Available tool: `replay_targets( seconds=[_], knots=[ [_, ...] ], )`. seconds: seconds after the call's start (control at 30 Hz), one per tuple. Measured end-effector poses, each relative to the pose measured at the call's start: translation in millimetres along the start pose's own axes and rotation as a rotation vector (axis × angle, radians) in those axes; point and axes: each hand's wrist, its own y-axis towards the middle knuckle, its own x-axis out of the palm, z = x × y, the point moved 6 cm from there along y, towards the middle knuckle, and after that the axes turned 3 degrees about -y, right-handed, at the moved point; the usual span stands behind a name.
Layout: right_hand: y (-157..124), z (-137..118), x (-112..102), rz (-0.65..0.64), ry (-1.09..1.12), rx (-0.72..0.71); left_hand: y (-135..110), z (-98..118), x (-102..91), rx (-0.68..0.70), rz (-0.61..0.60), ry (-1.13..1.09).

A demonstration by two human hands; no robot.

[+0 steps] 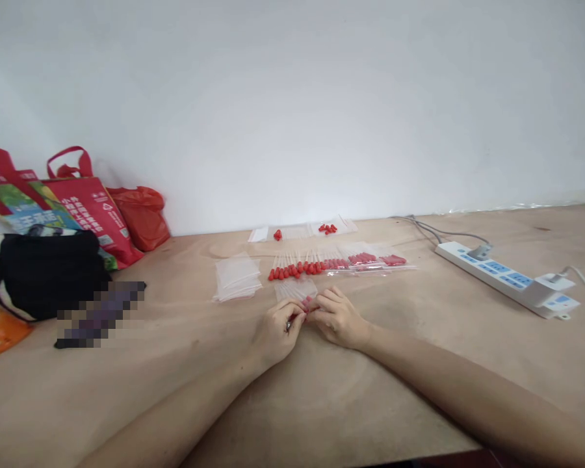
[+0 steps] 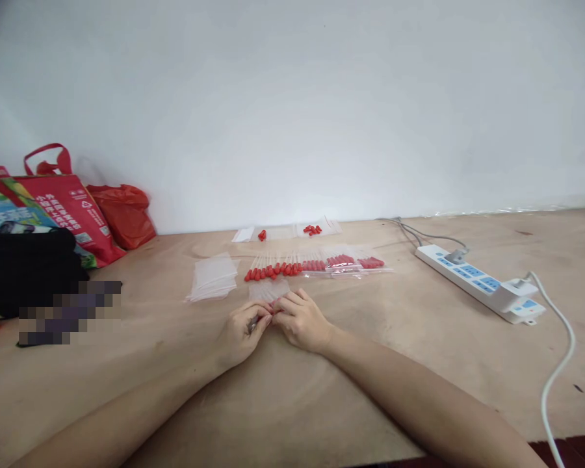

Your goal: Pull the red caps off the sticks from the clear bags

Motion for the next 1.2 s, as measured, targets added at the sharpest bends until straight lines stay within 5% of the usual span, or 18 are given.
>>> replay_targets(
  seconds=[0.27, 0.4, 0.47, 0.6, 0.73, 0.93, 1.2],
  knots=[
    [1, -4, 10, -0.103, -0.006, 0.064, 0, -13, -13.6, -0.107, 0.192, 0.008],
    [-9, 13, 11, -0.219, 0.251, 0.192, 0, -20, -25.9, -0.150, 0.278, 0.019],
    [-14, 21, 10, -0.282, 0.406, 0.236, 3, -18, -25.9, -0.100, 0.186, 0.018],
    [-19, 34, 7, -0.384, 0.607, 0.305, 5, -16, -15.0, -0.051, -0.182, 0.084],
    [-21, 46, 6, -0.357, 0.618, 0.435, 1, -9, -8.3, -0.005, -0.423, 0.113],
    [-25, 55, 14, -0.270, 0.463, 0.595, 0, -3, -10.6, 0.034, -0.397, 0.103],
    [-26, 48, 19, -0.431, 0.273, 0.468, 0, -10, -10.4, 0.018, -0.307, 0.095]
  ],
)
